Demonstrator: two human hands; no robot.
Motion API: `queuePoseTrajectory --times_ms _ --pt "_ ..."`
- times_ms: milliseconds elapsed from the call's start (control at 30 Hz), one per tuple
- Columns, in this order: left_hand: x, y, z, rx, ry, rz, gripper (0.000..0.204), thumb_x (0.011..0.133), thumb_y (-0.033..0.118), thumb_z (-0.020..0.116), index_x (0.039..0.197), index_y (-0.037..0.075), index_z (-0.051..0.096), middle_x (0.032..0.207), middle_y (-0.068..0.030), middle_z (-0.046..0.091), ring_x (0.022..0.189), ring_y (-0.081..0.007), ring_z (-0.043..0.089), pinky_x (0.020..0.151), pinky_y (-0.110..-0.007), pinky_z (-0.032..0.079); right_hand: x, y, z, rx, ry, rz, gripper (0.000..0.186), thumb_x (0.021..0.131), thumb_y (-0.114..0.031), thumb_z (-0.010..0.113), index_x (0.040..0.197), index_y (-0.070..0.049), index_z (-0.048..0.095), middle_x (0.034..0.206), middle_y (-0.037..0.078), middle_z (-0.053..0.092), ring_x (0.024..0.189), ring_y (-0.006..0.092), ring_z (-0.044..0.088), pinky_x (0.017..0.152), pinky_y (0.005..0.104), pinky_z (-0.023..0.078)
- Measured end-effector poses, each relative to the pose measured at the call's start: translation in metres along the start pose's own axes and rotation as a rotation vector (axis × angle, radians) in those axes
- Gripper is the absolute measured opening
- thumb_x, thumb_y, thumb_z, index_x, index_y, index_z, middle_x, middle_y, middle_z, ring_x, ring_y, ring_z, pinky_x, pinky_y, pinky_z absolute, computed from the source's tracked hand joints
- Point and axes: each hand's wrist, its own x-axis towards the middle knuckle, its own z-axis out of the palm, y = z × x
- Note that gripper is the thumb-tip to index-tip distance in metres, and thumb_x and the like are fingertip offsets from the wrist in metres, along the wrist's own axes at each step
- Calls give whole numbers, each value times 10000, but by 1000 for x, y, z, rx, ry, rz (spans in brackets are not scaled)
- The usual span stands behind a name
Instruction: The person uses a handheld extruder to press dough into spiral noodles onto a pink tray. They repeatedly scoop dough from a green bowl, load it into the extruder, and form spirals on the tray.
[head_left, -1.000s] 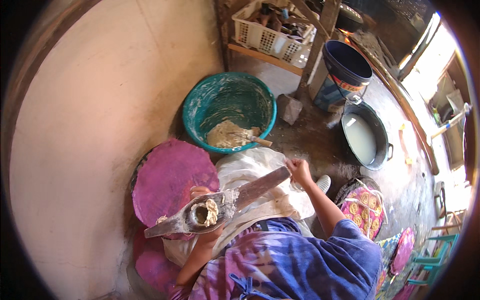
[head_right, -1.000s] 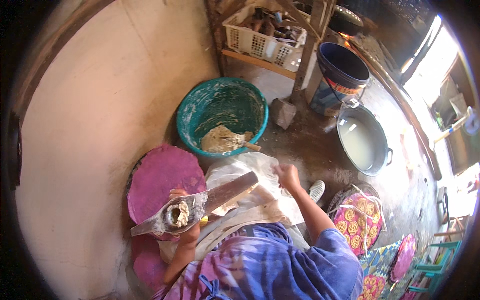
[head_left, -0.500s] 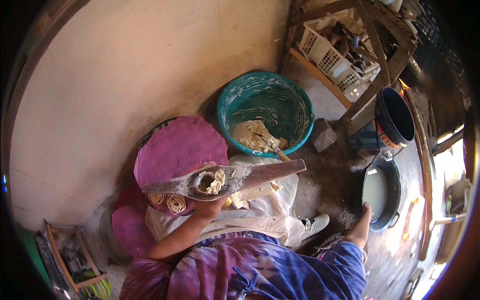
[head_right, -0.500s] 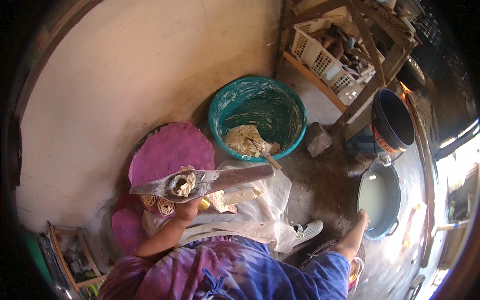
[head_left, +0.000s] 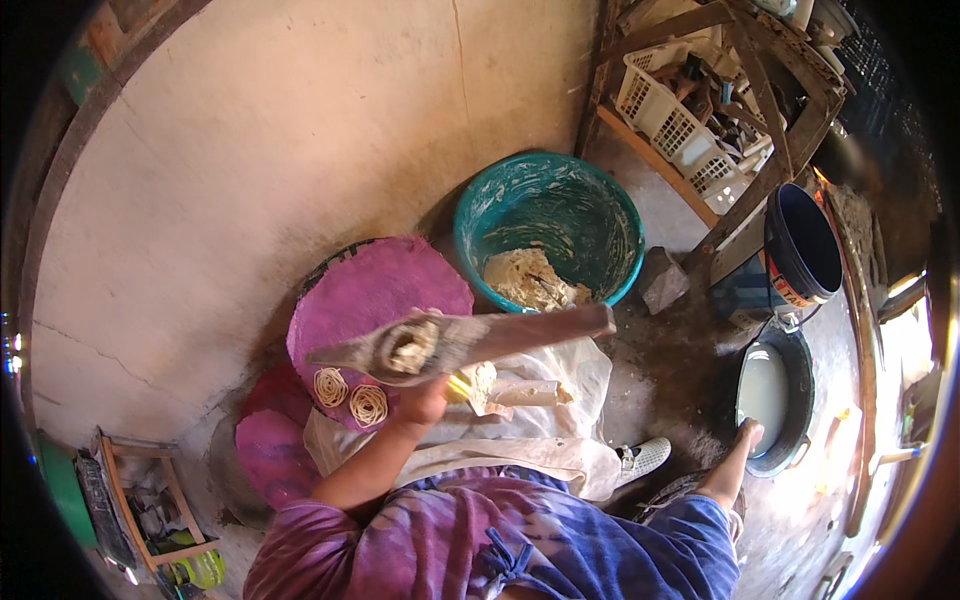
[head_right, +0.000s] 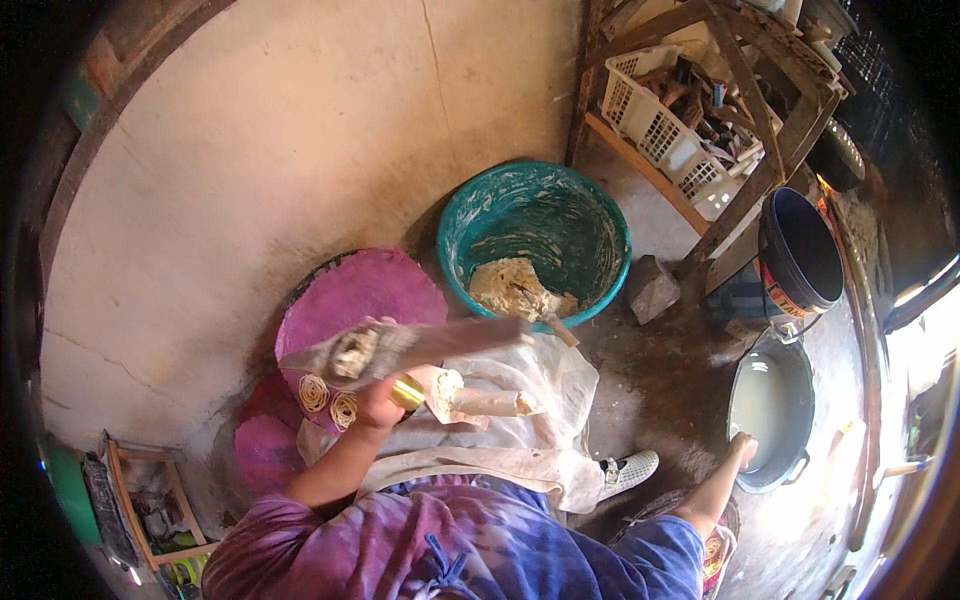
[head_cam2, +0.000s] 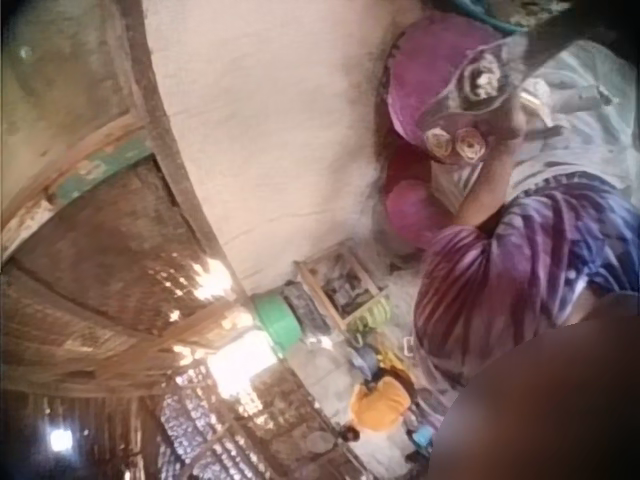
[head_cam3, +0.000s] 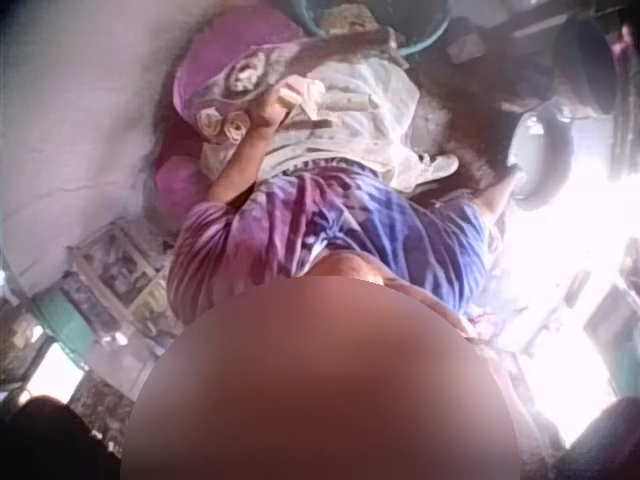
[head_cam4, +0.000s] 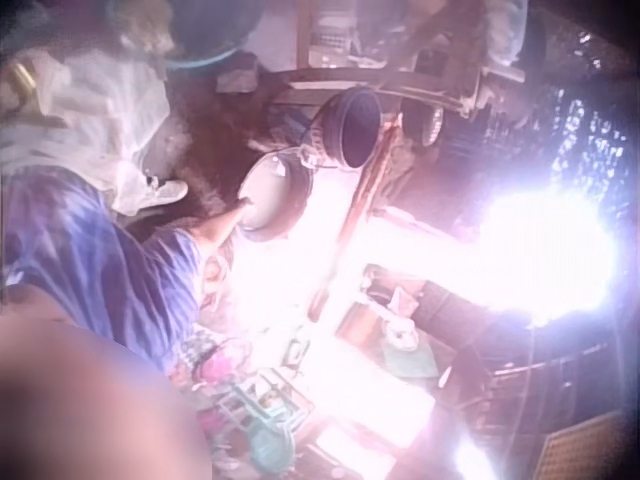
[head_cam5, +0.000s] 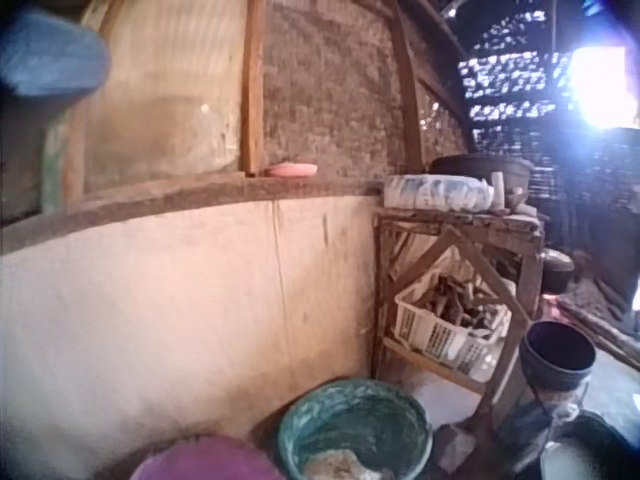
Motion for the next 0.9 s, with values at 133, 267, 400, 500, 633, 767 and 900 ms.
queuePoseTrajectory --times_ms 133,267,400,500,633,767,900 --pt "41 25 -37 -1198 172 -180 187 857 235 585 925 77 510 892 -65 497 851 -171 473 776 -306 400 -20 7 0 187 269 -297 223 857 -209 570 892 -41 712 983 182 693 976 356 641 867 456 474" --pt "69 70 -93 -1182 210 18 225 853 248 593 888 131 404 785 0 379 698 -122 380 635 -278 363 -36 2 -13 -3 214 -276 206 837 -183 563 788 -35 697 877 211 684 849 378 645 782 470 488" --pt "63 96 -176 -998 309 119 234 866 240 597 893 127 394 807 -8 380 702 -124 377 641 -279 368 -87 -33 -28 -140 187 -221 165 797 -186 587 855 -65 684 935 187 683 883 361 644 775 465 498" --pt "32 102 -245 -667 455 28 216 880 236 600 876 116 421 816 -16 385 700 -115 358 617 -255 339 -177 -73 -15 -184 260 -625 370 786 -84 614 1149 -151 583 1088 83 609 1021 337 589 846 473 491" --pt "-30 82 -301 -86 754 -195 299 844 92 667 1105 7 550 1052 -81 565 910 -164 541 820 -311 441 -330 -109 33 304 -1023 -889 511 907 -318 645 1325 -41 546 1219 116 634 1035 228 608 905 357 472" --pt "-81 64 -345 699 816 -296 575 765 -4 734 1279 -86 489 1282 -169 573 1146 -253 558 1034 -381 387 -415 -118 65 190 -907 -1093 271 905 -255 617 1051 -35 679 868 219 669 774 318 682 710 393 519" --pt "-114 64 -370 781 920 -452 513 760 23 752 1227 -71 561 1238 -159 610 1115 -258 576 1016 -365 406 -426 -127 59 137 -722 -1220 247 922 -251 580 938 -13 646 859 255 649 831 437 632 704 465 491"
